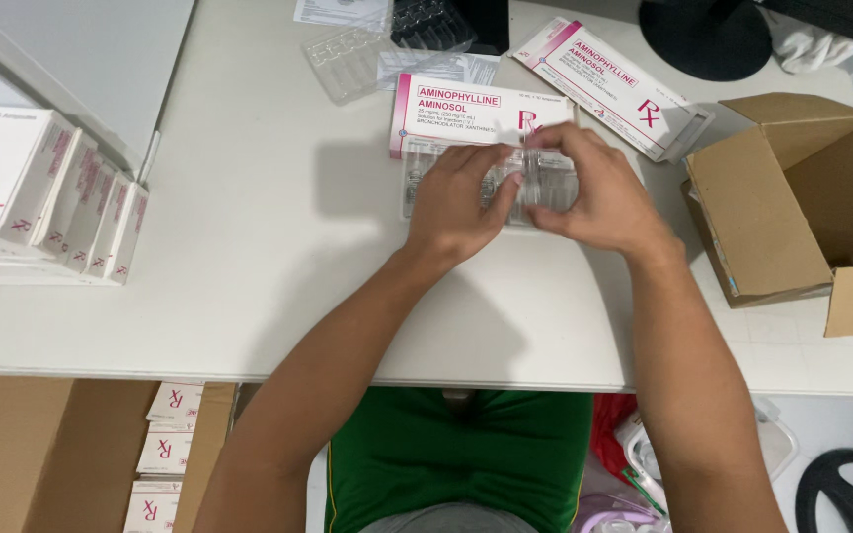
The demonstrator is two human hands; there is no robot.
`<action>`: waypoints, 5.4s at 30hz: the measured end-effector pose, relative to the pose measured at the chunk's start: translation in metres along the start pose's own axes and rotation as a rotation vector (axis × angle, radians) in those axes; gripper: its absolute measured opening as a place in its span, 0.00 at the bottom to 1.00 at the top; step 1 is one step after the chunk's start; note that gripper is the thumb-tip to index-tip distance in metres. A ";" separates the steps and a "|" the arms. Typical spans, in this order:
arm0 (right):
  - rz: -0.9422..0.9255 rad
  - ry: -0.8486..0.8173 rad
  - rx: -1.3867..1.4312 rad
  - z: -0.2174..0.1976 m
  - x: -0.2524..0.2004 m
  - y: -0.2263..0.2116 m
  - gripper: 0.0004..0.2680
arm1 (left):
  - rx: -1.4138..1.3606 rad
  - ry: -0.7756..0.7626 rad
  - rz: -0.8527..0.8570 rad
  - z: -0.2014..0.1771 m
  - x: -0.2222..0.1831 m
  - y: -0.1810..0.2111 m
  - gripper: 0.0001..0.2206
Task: The person places multiple glass ampoules into a plastic blister tray, then inserts the tray and a folded paper leaflet into a labeled cardboard box. The person closes the box flaps and sets the completed package aside.
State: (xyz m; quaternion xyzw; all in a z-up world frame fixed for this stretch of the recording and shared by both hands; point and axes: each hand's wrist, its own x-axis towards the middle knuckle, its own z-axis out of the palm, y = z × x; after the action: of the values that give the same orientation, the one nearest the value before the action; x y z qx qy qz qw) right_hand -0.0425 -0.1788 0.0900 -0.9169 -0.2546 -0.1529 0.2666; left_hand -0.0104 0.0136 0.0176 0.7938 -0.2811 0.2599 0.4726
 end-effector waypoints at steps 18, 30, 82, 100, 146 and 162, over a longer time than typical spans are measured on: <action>0.151 -0.180 -0.085 0.012 0.002 0.021 0.27 | 0.464 -0.342 -0.108 0.015 -0.003 -0.029 0.31; 0.125 -0.163 -0.013 0.009 0.001 0.019 0.23 | 0.484 -0.352 -0.114 0.016 -0.002 -0.028 0.31; 1.079 -0.562 -0.420 -0.164 -0.120 0.227 0.30 | 0.376 -0.267 -0.024 0.016 -0.002 -0.011 0.31; 1.123 -0.314 -0.508 -0.159 -0.100 0.158 0.26 | 0.353 -0.246 -0.026 0.017 0.003 -0.015 0.31; -0.211 0.297 0.339 0.034 -0.017 0.016 0.13 | -1.151 -0.173 -0.425 0.013 0.012 -0.022 0.13; -0.399 0.284 -0.001 0.014 -0.021 0.012 0.22 | -0.967 -0.265 -0.246 -0.002 0.009 -0.008 0.10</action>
State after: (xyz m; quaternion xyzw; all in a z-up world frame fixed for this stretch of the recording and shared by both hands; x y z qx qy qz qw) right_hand -0.0510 -0.1875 0.0645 -0.8180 -0.3906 -0.3299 0.2638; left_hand 0.0016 0.0167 0.0193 0.5376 -0.3311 -0.0601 0.7732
